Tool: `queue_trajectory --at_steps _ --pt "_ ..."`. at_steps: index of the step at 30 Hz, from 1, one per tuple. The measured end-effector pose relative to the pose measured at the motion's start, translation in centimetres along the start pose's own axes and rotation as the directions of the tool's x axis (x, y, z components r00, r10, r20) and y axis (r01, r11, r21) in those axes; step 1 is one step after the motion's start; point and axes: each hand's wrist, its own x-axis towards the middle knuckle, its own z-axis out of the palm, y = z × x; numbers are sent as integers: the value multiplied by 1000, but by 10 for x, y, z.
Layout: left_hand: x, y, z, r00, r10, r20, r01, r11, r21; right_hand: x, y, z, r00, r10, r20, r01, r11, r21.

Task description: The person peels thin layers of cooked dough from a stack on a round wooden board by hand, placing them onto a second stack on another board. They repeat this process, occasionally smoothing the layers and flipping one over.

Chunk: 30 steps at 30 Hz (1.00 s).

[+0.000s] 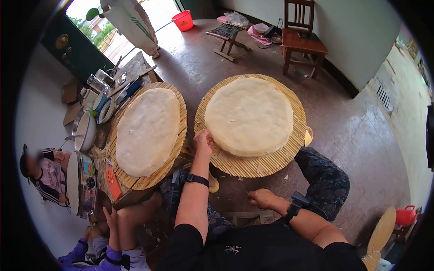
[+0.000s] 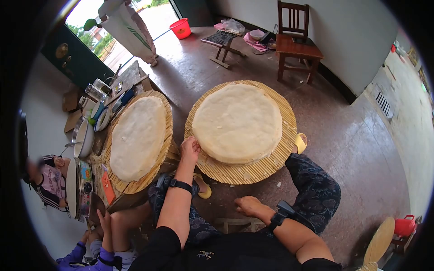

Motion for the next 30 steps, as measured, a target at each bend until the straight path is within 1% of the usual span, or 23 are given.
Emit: queue_trajectory --at_steps 1,3,5,6,7,9,10,12,13,14,15,16,17,19,23,25,26,28,29,30 --pt "1 -1 0 1000 2 0 -2 1000 -1 0 1 1 1000 2 1 -2 1000 -3" --pt "3 -2 0 997 71 -40 -66 993 99 0 1 1 1000 3 -3 -3 1000 -4" --pt "0 -2 0 998 62 -14 -60 993 98 -1 -2 -1 1000 -1 -10 1 1000 -10" --pt "-2 0 0 999 53 10 -53 994 100 -2 -4 -2 1000 23 5 -23 999 -22" --pt "-3 1 1 998 67 10 -68 993 96 -1 -7 -4 999 45 18 -44 998 -35" --pt "-3 1 3 999 28 -35 -21 982 189 0 -2 0 999 31 16 -31 999 -39" --pt "4 -5 1 998 46 -34 -38 982 186 0 -1 1 999 34 23 -33 999 -34" --pt "22 -22 -3 968 251 9 -242 918 313 0 -1 2 1000 26 5 -26 999 -30" --pt "16 -22 -1 966 259 12 -250 917 310 -1 -1 2 999 32 -5 -32 999 -18" --pt "9 -21 3 945 327 28 -312 867 388 0 -1 2 999 30 -12 -30 999 -22" --pt "2 -19 5 920 389 50 -367 808 461 1 -1 3 998 62 8 -62 998 -23" --pt "6 -20 4 937 347 50 -323 797 511 1 -1 3 995 94 28 -94 995 -24" --pt "9 -23 3 935 350 55 -328 797 508 1 -1 4 995 95 22 -94 995 -28" --pt "12 -27 1 926 374 54 -333 741 583 3 1 5 991 124 47 -122 992 -38" --pt "11 -24 1 929 364 61 -324 725 608 3 6 9 995 95 7 -94 995 -42" --pt "11 -23 1 959 283 27 -233 729 643 4 11 11 999 51 13 -50 997 -62" --pt "11 -24 0 957 289 30 -240 728 642 4 11 11 999 48 7 -48 997 -65" --pt "5 -20 3 930 366 29 -279 653 704 5 12 10 999 44 27 -41 996 -76" --pt "-2 -16 6 926 376 32 -288 651 702 5 12 9 999 37 19 -36 996 -82" --pt "-10 -14 8 927 366 78 -331 705 628 5 13 9 1000 18 18 -17 995 -94"
